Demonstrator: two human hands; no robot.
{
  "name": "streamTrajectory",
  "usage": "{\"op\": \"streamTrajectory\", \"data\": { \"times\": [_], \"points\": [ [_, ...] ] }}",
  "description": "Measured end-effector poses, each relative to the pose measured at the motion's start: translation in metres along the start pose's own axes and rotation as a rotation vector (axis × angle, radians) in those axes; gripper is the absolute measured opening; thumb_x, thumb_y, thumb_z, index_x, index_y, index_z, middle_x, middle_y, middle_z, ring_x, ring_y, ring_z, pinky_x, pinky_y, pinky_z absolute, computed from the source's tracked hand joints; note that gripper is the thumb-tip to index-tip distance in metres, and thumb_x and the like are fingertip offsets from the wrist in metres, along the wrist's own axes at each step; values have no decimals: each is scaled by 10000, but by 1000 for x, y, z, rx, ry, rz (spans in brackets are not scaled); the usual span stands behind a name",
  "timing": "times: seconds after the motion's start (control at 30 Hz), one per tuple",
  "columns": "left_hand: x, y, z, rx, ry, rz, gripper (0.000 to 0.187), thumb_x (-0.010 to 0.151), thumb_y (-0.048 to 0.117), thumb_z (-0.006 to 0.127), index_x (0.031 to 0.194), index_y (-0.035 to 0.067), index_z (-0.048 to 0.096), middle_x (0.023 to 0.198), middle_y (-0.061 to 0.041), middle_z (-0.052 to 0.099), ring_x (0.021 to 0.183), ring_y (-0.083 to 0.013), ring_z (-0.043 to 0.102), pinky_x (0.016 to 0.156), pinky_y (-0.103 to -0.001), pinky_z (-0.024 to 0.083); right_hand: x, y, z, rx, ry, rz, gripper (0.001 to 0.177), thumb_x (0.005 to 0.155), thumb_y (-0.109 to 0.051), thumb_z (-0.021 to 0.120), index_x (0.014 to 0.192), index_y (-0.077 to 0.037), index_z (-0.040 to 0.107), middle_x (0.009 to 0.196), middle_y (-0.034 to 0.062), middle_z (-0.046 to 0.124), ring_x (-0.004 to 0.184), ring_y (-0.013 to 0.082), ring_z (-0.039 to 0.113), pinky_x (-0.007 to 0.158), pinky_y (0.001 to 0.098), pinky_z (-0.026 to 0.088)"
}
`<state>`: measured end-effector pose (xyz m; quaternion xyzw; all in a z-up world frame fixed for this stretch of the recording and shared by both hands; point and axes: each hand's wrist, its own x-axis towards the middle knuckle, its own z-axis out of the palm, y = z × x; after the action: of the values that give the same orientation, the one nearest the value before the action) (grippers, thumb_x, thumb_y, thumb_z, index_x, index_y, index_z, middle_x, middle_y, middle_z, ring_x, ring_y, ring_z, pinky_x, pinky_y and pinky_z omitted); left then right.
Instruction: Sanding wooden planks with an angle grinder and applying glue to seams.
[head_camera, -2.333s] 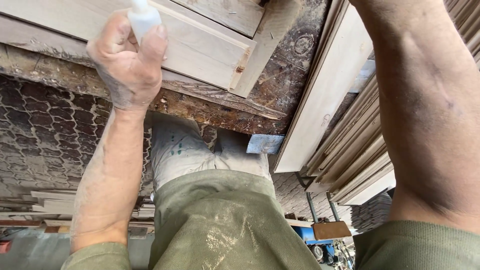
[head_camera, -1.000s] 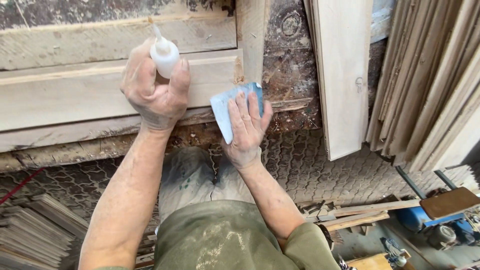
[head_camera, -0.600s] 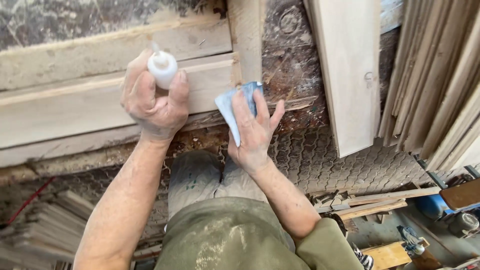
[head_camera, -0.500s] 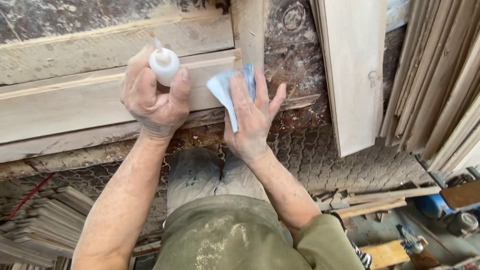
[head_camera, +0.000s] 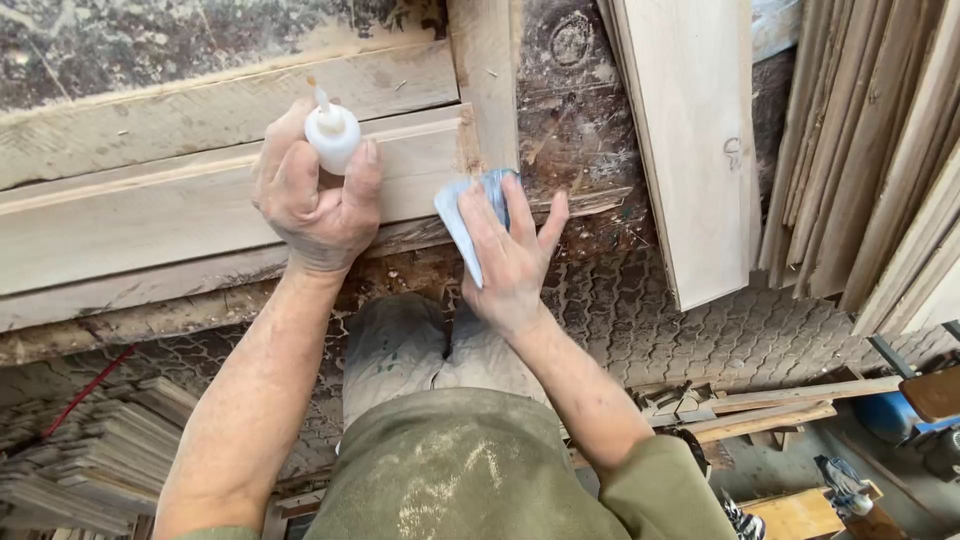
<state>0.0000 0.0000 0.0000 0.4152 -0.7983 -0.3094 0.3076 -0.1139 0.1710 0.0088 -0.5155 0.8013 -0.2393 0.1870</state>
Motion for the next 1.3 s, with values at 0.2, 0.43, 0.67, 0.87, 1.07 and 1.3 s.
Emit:
{"op": "streamTrajectory", "data": {
  "times": [0.2, 0.43, 0.67, 0.87, 1.07, 1.3],
  "points": [
    [2, 3, 0, -13, -17, 23, 225, 992, 162, 700, 912, -24, 601, 1107, -194, 658, 830, -245, 581, 739, -357, 507, 10, 6, 5, -57, 45, -20, 408, 1047, -156, 699, 1436, -123, 582, 1470, 39, 648, 1509, 268, 355, 1274, 634, -32],
    [1, 2, 3, -17, -2, 27, 241, 1002, 189, 699, 903, -13, 612, 1112, -196, 667, 818, -236, 598, 727, -356, 532, 20, 3, -6, -71, 10, -29, 396, 1022, -166, 717, 1396, -85, 614, 1417, 82, 693, 1463, 294, 425, 1255, 621, 16],
    [1, 0, 3, -1, 3, 39, 230, 983, 164, 716, 895, -16, 605, 1116, -206, 667, 817, -248, 597, 734, -366, 520, 23, 8, 6, -65, 38, -41, 378, 1055, -179, 662, 1414, -85, 591, 1406, 98, 711, 1493, 281, 364, 1261, 619, -18],
    [3, 5, 3, -44, 11, 43, 234, 990, 185, 725, 904, -10, 627, 1131, -187, 674, 821, -230, 615, 729, -350, 536, -10, -12, -21, -47, -64, 3, 470, 967, -176, 701, 1414, -78, 594, 1475, 96, 616, 1454, 354, 460, 1242, 676, 120],
    [-1, -7, 10, -31, 47, 88, 272, 1032, 214, 681, 857, 28, 587, 1043, -172, 670, 774, -209, 588, 678, -338, 543, 55, 15, 15, -72, 2, -42, 507, 1050, -183, 723, 1504, -177, 496, 1552, 34, 569, 1548, 321, 316, 1293, 650, -25],
    [-4, 11, 4, -106, 58, 44, 212, 966, 110, 739, 876, -37, 616, 1074, -183, 667, 767, -234, 585, 699, -355, 531, -72, 23, -60, 16, -371, -80, 427, 942, -107, 649, 1367, -75, 627, 1343, 104, 701, 1400, 344, 503, 1208, 703, 122]
  ]
}}
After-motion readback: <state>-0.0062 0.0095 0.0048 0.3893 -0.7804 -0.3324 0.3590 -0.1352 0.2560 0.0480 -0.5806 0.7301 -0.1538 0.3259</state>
